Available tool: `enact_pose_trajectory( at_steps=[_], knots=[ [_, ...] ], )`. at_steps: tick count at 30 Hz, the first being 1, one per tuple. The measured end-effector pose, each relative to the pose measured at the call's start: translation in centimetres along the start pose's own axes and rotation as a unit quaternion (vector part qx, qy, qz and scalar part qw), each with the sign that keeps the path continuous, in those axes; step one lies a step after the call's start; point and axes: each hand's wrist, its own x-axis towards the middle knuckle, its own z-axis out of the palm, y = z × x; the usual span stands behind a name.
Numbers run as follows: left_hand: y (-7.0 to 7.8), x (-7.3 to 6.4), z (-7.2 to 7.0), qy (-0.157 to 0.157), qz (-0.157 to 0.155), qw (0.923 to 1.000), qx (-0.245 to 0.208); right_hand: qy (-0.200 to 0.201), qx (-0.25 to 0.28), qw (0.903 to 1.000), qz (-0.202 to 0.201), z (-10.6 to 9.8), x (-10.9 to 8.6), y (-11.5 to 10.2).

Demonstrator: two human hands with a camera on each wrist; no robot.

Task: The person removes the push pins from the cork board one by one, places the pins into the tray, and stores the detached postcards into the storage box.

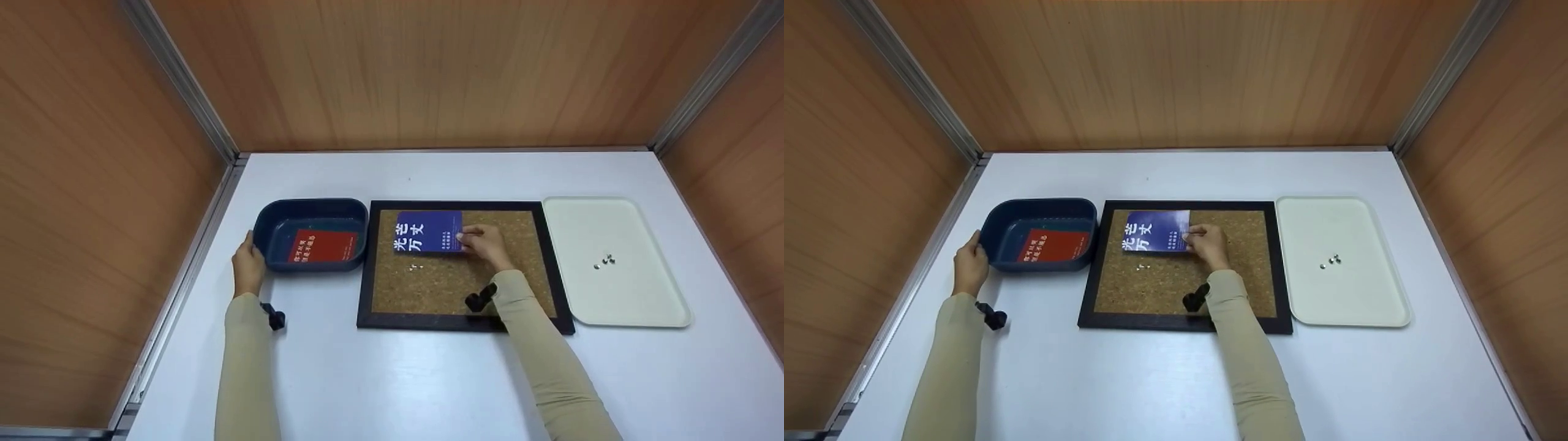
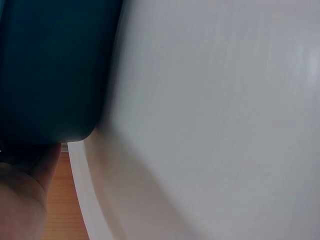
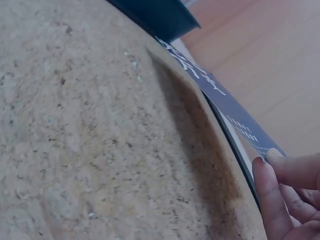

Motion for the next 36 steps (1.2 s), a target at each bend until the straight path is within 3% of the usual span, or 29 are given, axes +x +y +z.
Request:
enact_pose_trajectory(
  at_steps=[9, 19, 36],
  knots=[
    [0.2, 0.0, 0.1, -0.016, -0.023, 0.9996, -0.008, -0.018, 0.042, 0.9988, -0.015, -0.4, -0.5, -0.9],
    [0.1, 0.2, 0.4, 0.0, -0.004, 1.0, 0.0, -0.019, 0.042, 0.9987, -0.022, 0.1, -1.0, -2.6],
    [0.1, 0.4, 0.6, -0.005, -0.006, 0.9999, -0.007, -0.031, 0.054, 0.9941, -0.088, 2.3, -1.6, -5.0]
  ],
)
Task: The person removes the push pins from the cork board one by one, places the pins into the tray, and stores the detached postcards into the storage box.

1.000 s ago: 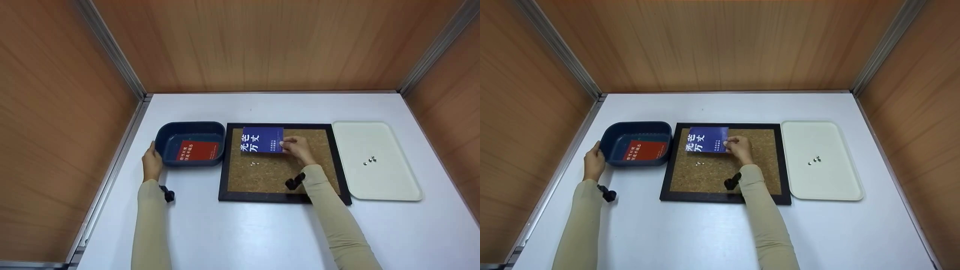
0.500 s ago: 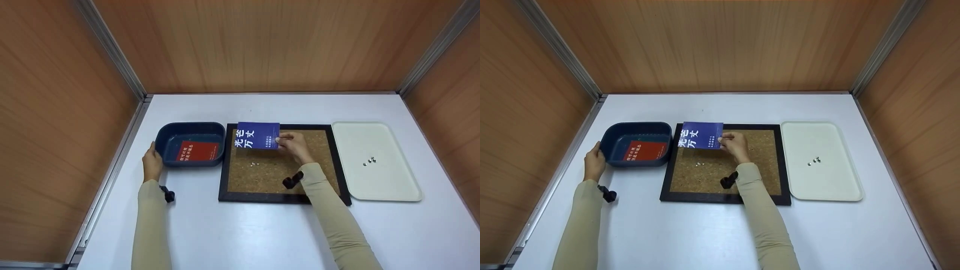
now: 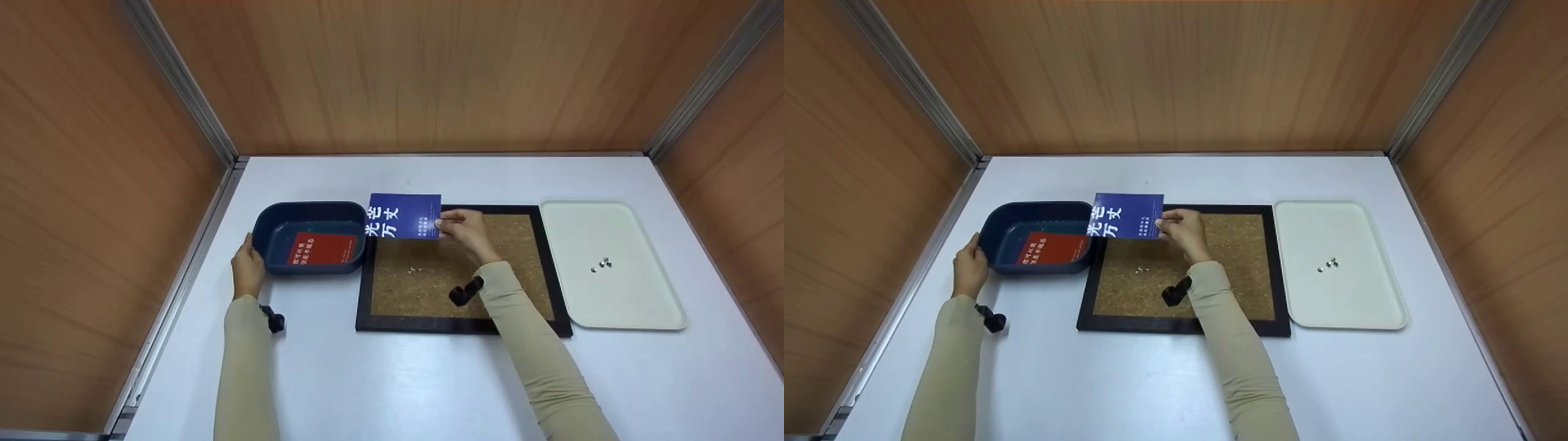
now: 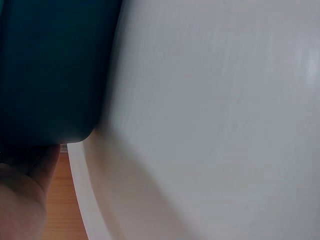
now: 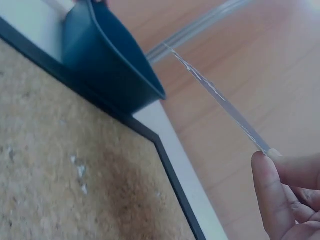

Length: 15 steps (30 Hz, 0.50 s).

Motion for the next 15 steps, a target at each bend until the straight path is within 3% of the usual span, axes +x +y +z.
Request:
enact_pose_trajectory(
  at_steps=[15],
  knots=[
    [0.1, 0.1, 0.0, 0.002, -0.006, 1.0, 0.001, -0.029, 0.021, 0.9993, 0.007, 2.8, 0.0, -1.7]
  ],
)
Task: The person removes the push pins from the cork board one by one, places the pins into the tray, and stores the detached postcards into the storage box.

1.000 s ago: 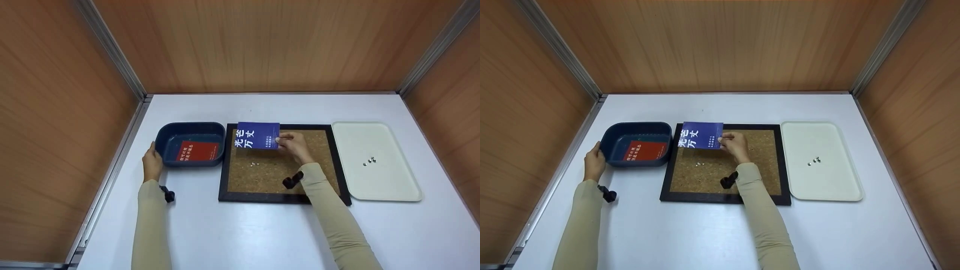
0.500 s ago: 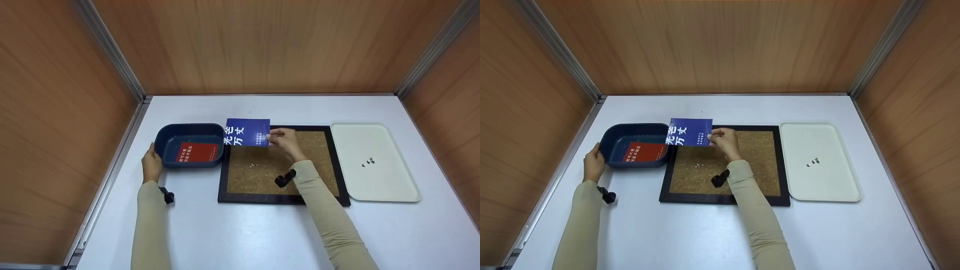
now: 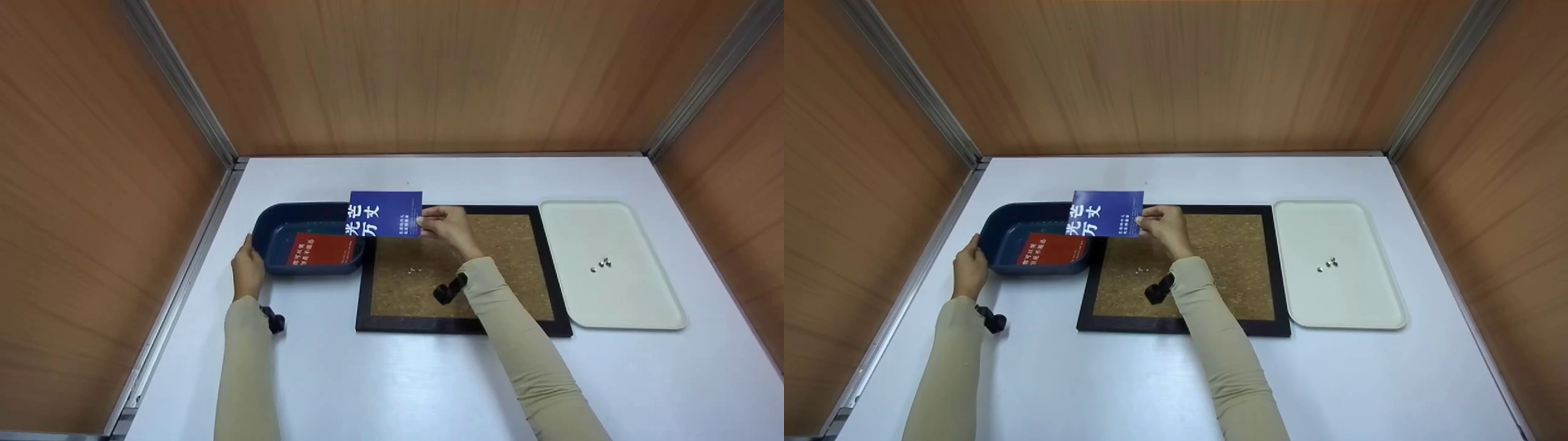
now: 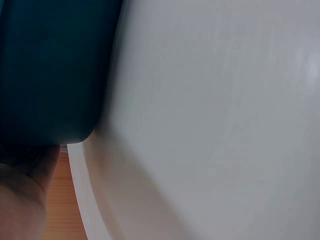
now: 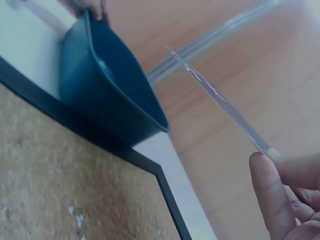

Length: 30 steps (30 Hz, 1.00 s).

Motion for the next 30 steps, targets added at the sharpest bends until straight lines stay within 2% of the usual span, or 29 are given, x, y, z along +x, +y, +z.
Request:
enact_pose_trajectory(
  at_steps=[12, 18, 25, 30],
  knots=[
    [0.0, 0.0, 0.1, 0.001, -0.002, 1.0, 0.003, -0.021, -0.011, 0.9995, -0.018, 2.7, 0.1, -0.6],
    [0.1, -0.2, -0.1, 0.01, 0.008, 0.9999, 0.007, -0.021, -0.023, 0.9995, -0.01, 4.7, 0.3, -0.4],
    [-0.2, -0.2, 0.1, 0.011, 0.001, 0.9999, 0.009, -0.02, -0.008, 0.9998, -0.002, 6.8, 0.5, 0.2],
    [-0.4, -0.3, 0.1, 0.016, 0.01, 0.9998, 0.011, -0.02, 0.008, 0.9998, -0.003, 8.1, 0.5, 0.6]
  ],
)
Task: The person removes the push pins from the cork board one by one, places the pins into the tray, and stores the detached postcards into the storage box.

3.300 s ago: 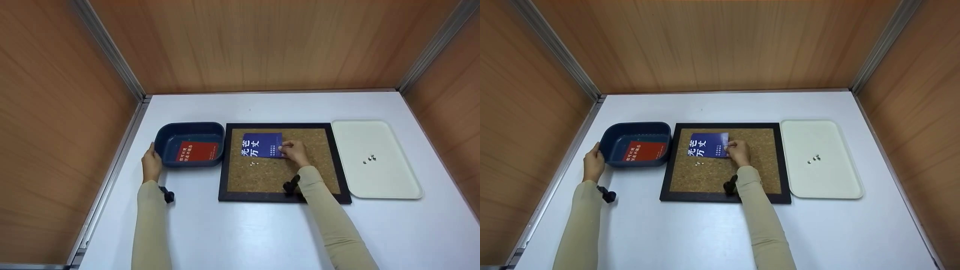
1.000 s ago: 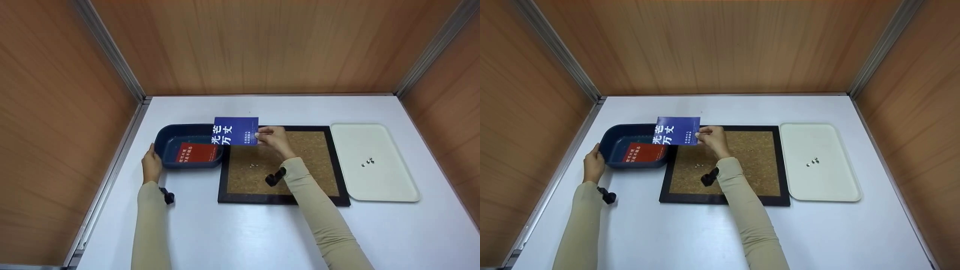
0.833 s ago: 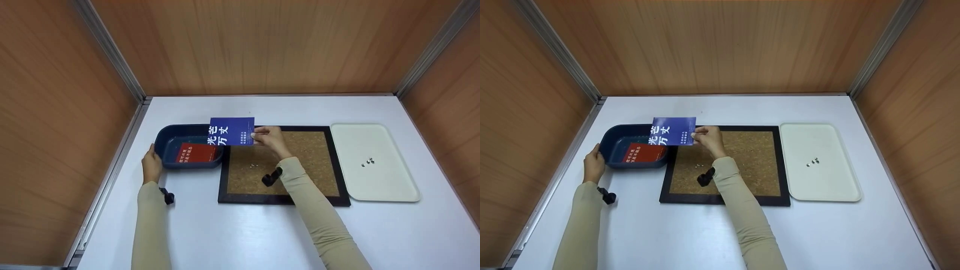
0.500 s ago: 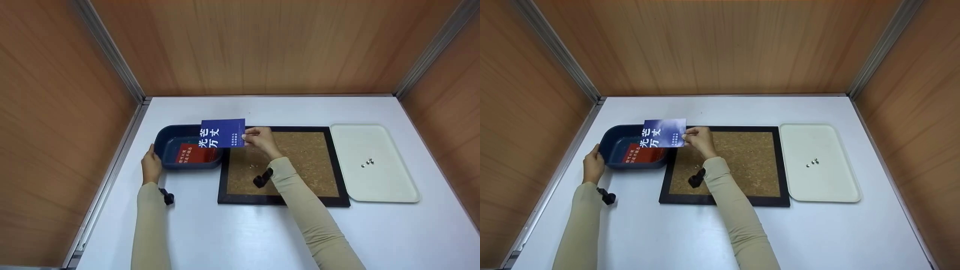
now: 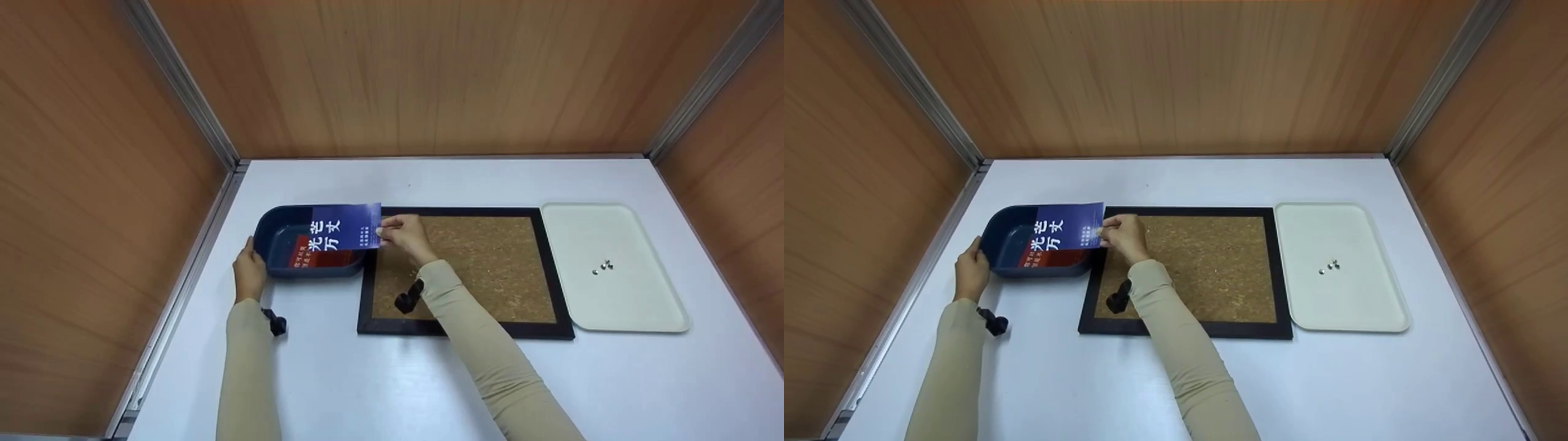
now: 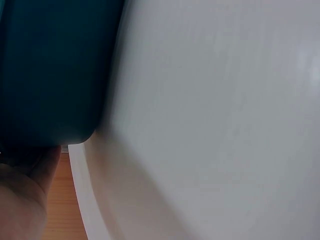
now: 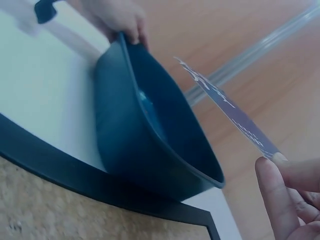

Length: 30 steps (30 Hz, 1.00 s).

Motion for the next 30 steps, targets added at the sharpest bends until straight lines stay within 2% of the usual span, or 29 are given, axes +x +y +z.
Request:
enact_pose_trajectory(
  at_steps=[5, 10, 14, 22, 30],
  knots=[
    [0.0, -0.1, 0.0, 0.005, 0.007, 0.9999, -0.006, -0.001, 0.005, 1.0, 0.002, 1.0, 0.2, 0.5],
    [0.1, -0.2, -0.1, -0.005, -0.002, 0.9999, -0.01, 0.001, -0.001, 1.0, 0.002, 1.9, 0.3, 1.1],
    [0.2, -0.3, 0.0, 0.0, -0.001, 0.9999, -0.01, -0.003, -0.011, 0.9999, -0.002, 2.4, 0.3, 1.3],
    [0.5, -0.2, 0.4, -0.005, -0.004, 0.9999, -0.01, 0.011, -0.012, 0.9999, -0.004, 2.7, 0.6, 2.4],
    [0.6, -0.4, 0.6, -0.002, 0.001, 1.0, -0.006, 0.004, -0.03, 0.9995, -0.006, 3.2, 0.5, 2.9]
  ],
)
